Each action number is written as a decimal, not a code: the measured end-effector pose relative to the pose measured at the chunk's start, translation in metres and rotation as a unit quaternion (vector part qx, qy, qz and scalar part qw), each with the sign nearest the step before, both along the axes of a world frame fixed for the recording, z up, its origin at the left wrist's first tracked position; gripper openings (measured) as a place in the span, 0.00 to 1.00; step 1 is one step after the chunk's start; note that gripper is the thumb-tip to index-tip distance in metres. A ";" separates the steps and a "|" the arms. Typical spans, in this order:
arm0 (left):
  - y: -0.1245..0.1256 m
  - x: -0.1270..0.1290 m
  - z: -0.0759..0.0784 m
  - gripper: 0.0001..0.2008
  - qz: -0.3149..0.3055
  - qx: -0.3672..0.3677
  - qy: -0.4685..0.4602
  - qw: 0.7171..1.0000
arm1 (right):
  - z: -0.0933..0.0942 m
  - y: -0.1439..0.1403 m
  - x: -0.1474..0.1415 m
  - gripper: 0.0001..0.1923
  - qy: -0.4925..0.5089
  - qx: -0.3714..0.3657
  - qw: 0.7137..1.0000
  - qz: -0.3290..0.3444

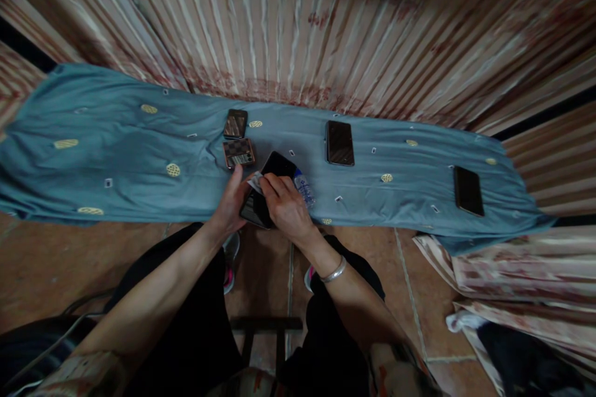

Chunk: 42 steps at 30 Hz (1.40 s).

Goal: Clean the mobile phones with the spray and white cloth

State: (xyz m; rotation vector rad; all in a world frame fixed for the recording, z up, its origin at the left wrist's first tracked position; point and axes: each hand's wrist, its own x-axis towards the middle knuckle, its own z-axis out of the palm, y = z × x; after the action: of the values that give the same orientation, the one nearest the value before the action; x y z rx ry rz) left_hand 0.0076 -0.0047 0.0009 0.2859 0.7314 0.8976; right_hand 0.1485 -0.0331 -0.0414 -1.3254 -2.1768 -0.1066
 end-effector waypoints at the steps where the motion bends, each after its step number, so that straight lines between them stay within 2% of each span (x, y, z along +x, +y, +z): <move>1: -0.001 0.001 0.001 0.27 -0.006 0.000 -0.005 1.000 | 0.000 0.002 0.002 0.20 0.001 -0.002 1.000 -0.008; 8: -0.004 0.003 0.002 0.28 -0.007 -0.010 -0.015 1.000 | 0.001 0.005 0.006 0.21 0.009 -0.011 1.000 -0.026; 18: 0.003 -0.006 0.000 0.30 0.034 -0.014 0.026 0.999 | 0.002 -0.009 -0.007 0.19 0.002 0.032 0.999 0.027; 25: 0.003 -0.006 -0.006 0.34 0.027 0.015 0.016 0.999 | -0.003 0.006 0.008 0.19 0.013 0.006 1.000 -0.027; 30: 0.002 -0.009 0.001 0.33 0.023 0.009 0.018 1.000 | -0.003 0.004 0.005 0.19 -0.001 0.023 0.999 -0.031; 34: 0.004 -0.012 0.007 0.33 0.025 0.000 0.020 1.000 | -0.001 -0.005 -0.002 0.20 0.003 0.006 1.000 0.002; 37: 0.007 -0.013 0.006 0.33 0.032 -0.006 0.016 0.999 | 0.000 -0.007 -0.004 0.21 0.006 0.002 1.000 0.018; 42: 0.008 -0.012 0.004 0.32 0.034 -0.007 0.007 0.999 | -0.003 0.001 0.003 0.20 0.015 0.014 1.000 -0.006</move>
State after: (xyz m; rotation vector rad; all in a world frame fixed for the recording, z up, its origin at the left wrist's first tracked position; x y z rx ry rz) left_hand -0.0049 0.0029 0.0050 0.2561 0.7642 0.9548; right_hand 0.1516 -0.0322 -0.0445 -1.3168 -2.1352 -0.1213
